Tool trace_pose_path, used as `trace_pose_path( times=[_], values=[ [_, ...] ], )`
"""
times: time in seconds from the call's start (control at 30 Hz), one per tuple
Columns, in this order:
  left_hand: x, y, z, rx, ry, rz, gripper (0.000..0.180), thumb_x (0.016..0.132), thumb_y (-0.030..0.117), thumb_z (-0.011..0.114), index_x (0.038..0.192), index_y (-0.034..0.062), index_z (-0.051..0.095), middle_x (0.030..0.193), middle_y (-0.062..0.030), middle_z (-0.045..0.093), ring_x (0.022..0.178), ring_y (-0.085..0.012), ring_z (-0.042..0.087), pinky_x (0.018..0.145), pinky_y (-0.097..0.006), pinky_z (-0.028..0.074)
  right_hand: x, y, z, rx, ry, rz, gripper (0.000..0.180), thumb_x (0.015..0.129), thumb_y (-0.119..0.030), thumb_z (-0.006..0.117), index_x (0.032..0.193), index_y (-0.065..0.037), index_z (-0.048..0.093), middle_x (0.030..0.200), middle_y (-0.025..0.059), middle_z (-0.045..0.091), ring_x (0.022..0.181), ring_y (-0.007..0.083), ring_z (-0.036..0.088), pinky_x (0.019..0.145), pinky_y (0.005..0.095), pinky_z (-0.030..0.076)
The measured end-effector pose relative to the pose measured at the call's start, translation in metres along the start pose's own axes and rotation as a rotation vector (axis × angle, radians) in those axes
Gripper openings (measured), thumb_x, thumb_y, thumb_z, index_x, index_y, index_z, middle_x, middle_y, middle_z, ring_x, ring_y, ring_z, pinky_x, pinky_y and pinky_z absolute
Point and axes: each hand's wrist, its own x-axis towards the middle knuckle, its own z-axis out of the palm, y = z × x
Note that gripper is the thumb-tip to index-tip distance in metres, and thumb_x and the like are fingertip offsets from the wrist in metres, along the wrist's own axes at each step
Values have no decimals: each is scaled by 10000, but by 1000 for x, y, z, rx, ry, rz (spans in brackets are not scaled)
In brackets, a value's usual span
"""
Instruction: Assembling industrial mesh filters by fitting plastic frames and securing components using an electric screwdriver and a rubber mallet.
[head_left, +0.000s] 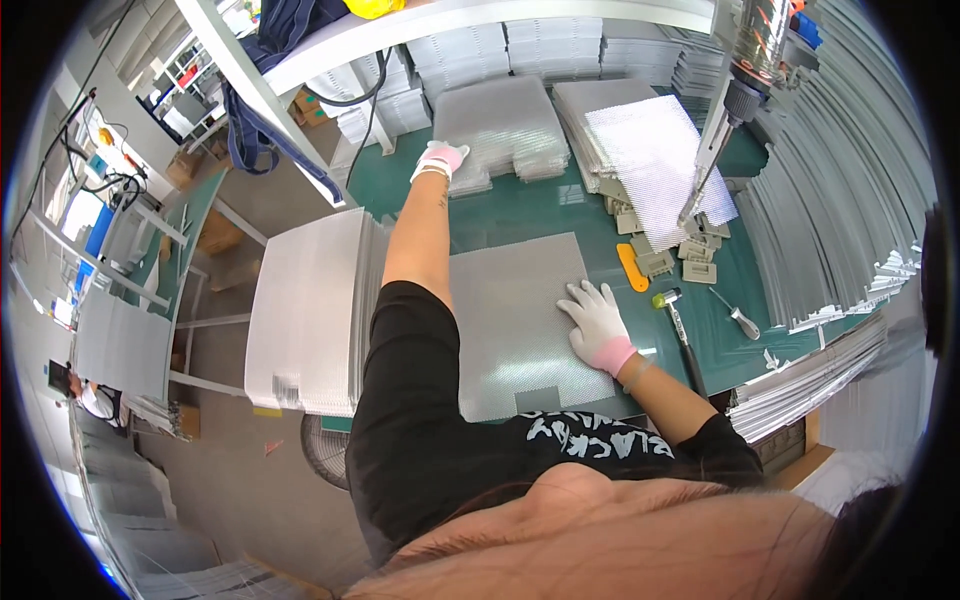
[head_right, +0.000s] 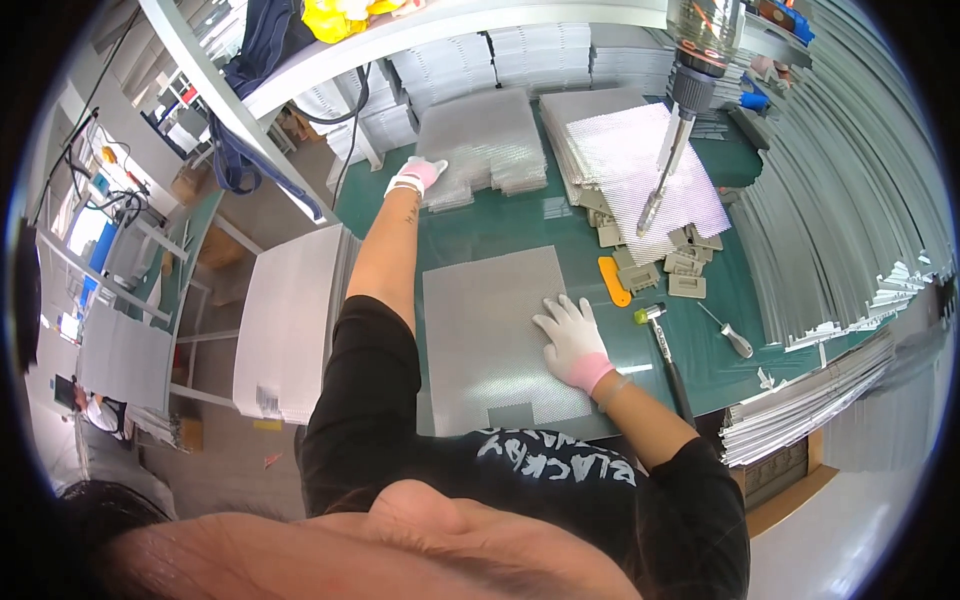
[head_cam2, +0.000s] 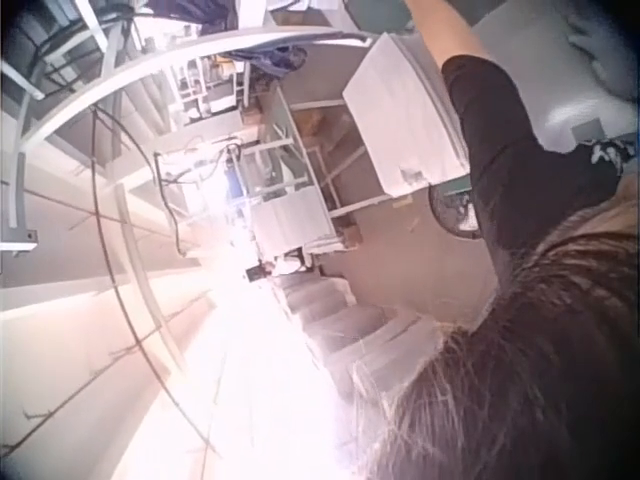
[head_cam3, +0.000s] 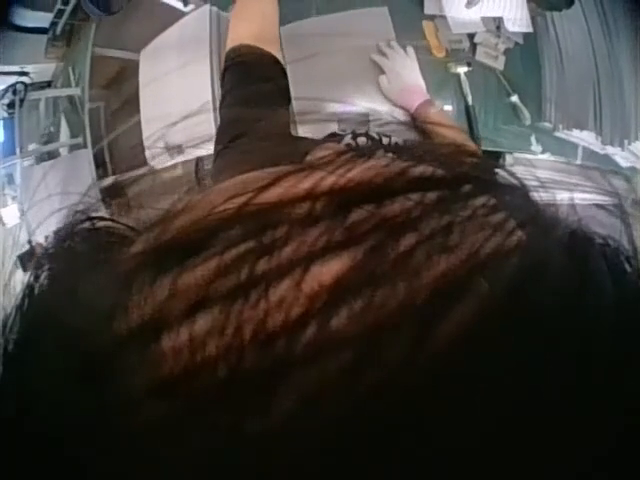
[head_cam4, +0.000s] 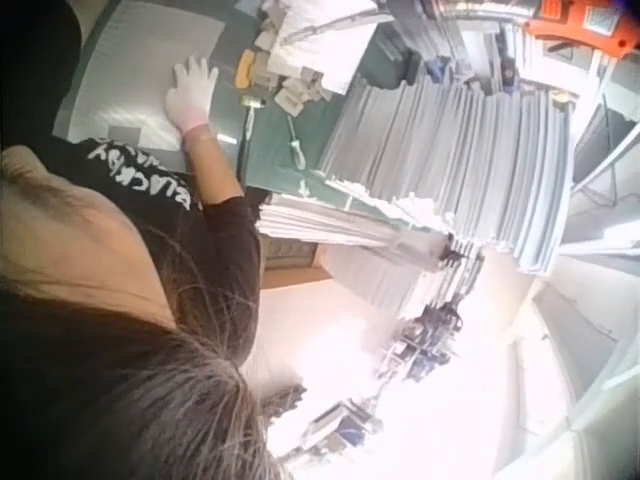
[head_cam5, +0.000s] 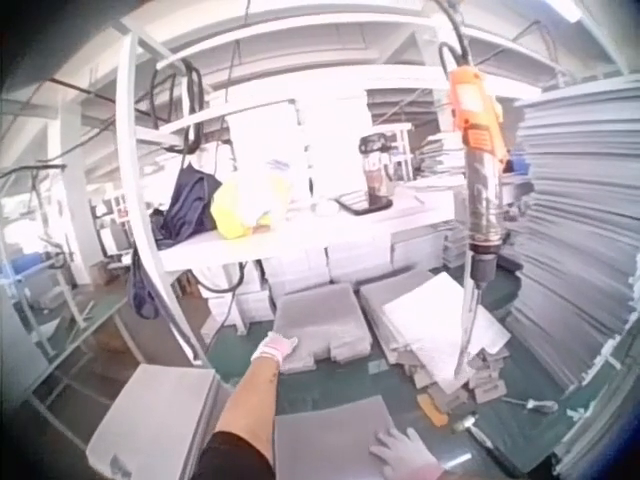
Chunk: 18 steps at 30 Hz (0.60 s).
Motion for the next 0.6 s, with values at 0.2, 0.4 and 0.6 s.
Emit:
trace_pose_path(
  times=[0.2,0.4,0.6],
  values=[
    [-16,46,-17,449,338,148,704,894,497,565,1435,60,457,1246,-204,641,1156,-357,623,992,-470,481,-1,6,-1,34,15,38,520,753,-119,548,1269,-77,587,1415,184,474,1379,387,355,1165,567,209],
    [-12,-36,-83,-22,968,802,457,728,-19,708,1177,-41,629,1142,-219,668,1067,-348,636,971,-392,498,2,-4,-3,24,6,-10,502,777,-168,562,1272,-85,584,1420,176,473,1383,368,356,1159,553,217],
    [-44,-44,-60,-1950,106,628,250,970,63,521,1188,-34,594,1184,-156,643,1030,-229,628,870,-333,523,0,0,3,34,18,-14,485,779,-143,552,1258,-87,597,1404,164,492,1387,367,352,1163,544,217]
  ],
)
